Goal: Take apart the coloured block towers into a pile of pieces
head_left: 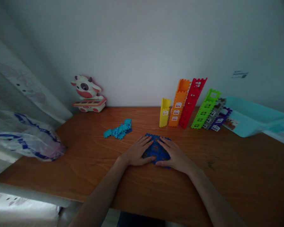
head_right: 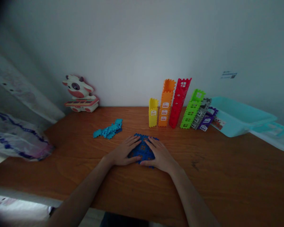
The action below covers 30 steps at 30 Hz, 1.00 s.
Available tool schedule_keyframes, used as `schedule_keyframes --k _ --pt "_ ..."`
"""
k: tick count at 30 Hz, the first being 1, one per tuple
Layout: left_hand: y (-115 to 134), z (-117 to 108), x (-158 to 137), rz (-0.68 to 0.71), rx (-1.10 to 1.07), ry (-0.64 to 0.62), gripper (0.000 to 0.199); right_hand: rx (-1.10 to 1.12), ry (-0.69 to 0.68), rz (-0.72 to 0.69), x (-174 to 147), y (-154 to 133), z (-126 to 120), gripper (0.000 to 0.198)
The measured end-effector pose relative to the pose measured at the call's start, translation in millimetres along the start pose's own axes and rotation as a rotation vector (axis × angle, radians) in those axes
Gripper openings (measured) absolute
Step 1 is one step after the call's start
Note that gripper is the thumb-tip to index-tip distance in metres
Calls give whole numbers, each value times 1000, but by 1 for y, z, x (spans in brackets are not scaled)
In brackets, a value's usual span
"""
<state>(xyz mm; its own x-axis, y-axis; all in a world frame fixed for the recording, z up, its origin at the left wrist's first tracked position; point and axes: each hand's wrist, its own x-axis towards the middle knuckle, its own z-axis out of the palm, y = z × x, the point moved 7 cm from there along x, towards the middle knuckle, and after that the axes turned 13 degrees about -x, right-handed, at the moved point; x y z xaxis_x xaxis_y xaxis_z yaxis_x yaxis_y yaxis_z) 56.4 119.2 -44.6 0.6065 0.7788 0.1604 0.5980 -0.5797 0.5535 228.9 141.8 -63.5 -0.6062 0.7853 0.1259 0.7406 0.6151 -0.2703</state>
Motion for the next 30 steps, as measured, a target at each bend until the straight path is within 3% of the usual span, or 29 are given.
schedule_keyframes --k 4,9,12,16,24,30 --pt "-4 -12 -3 -10 -31 94 72 9 49 32 -2 6 -8 100" --pt "-19 -16 -6 -117 -42 185 73 -7 234 241 -3 31 -14 73" --pt "-20 -12 -5 -105 -78 157 69 0 263 204 -2 30 -13 55" --pt "-23 -14 -3 -130 -185 217 70 102 310 169 -2 26 -20 43" --pt "-33 -12 2 -222 -627 309 71 407 420 244 -2 26 -29 23" --pt "-53 -7 4 -334 -1087 453 67 823 482 517 -7 36 -24 40"
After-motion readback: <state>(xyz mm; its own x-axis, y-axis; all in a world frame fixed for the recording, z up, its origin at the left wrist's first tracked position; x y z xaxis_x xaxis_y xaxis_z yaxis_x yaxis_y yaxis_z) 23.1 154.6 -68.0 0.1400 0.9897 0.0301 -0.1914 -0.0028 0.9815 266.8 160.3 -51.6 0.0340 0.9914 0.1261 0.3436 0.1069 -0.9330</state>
